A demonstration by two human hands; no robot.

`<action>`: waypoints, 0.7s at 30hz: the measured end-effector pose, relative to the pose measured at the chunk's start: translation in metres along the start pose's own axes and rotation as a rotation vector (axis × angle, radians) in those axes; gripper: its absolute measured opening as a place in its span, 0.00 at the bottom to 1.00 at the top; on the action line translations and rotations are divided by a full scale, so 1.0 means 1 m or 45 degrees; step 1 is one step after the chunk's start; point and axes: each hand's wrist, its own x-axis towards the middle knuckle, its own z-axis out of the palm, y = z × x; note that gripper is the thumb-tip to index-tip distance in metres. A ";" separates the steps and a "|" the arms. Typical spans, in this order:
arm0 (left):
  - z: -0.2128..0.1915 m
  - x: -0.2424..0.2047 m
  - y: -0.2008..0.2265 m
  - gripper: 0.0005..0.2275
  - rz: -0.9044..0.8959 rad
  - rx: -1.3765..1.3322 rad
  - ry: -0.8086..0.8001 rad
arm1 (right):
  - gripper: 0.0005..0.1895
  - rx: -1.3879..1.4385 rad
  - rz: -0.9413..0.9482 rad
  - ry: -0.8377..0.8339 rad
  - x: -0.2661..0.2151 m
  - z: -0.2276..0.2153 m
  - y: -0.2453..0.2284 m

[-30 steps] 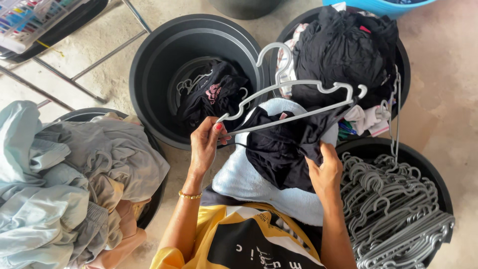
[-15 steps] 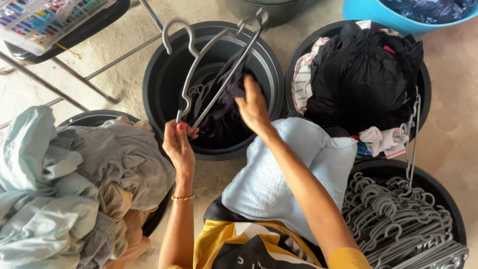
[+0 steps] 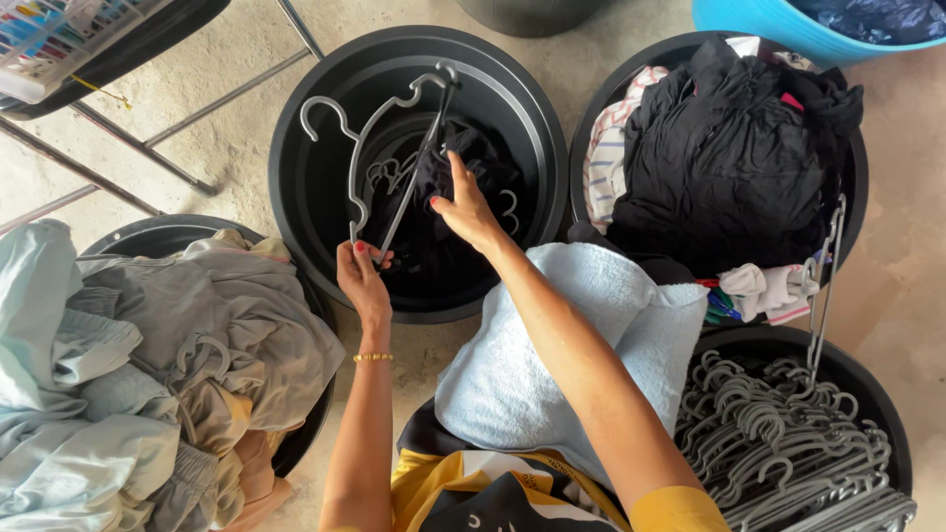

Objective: The person sorts through dark clothing in plastic bins by hand, placing items onto plastic hangers one at a time and smoothing them out.

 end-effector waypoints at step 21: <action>0.124 -0.127 0.081 0.21 0.346 0.617 -1.145 | 0.16 -0.191 -0.339 0.459 -0.192 -0.103 -0.122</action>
